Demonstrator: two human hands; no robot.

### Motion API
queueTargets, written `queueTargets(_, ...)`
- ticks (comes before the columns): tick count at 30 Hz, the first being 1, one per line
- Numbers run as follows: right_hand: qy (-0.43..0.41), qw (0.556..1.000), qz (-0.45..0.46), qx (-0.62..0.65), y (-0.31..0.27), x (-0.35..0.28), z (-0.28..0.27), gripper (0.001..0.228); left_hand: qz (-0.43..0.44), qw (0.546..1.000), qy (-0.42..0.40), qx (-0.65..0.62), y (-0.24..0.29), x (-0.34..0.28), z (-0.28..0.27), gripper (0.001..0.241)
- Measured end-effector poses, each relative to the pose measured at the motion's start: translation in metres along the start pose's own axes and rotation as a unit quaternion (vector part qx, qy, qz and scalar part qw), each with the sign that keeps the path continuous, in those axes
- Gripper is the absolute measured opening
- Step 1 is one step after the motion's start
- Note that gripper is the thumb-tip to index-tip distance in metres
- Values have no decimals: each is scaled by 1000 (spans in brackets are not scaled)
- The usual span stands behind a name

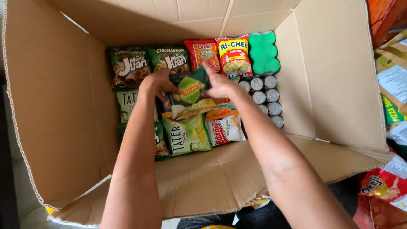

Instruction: Organizing various snack bags and soda cans into a cardboard box.

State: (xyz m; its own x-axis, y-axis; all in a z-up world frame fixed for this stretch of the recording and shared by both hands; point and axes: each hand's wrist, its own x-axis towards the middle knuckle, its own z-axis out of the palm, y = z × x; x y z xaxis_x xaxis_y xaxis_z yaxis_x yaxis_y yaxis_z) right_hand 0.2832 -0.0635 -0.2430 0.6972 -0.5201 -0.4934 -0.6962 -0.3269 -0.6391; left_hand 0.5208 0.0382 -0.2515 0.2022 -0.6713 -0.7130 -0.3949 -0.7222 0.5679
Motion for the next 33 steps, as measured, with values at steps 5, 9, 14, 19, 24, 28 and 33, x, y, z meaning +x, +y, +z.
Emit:
queueTargets(5, -33, 999, 8, -28, -8, 10, 40, 116, -63, 978, 32, 199, -41, 20, 11, 92)
queueTargets(9, -45, 996, 56, -43, -36, -6, 42, 105, -38, 956, 107, 271, -41, 19, 20, 100)
queueTargets(14, 45, 995, -39, -77, 20, 31, 72, 108, -80, 946, 198, 245, -51, 44, 25, 86)
queueTargets(19, -5, 1000, 23, 8, -16, 5, 2, 66, -31, 913, 180, 364, 22, -8, 3, 70)
queueTargets(24, 204, 970, -120, -50, 29, 31, -82, 39, 98, 895, 245, 360, 127, -30, 5, 65)
queueTargets(28, 338, 926, -102, 134, -21, -83, -170, 56, 296, 856, 296, 304, 229, -87, 37, 52)
queueTargets(33, 480, 823, -234, 194, 11, -198, -228, 64, 472, 805, 272, 236, 329, -178, 115, 63)
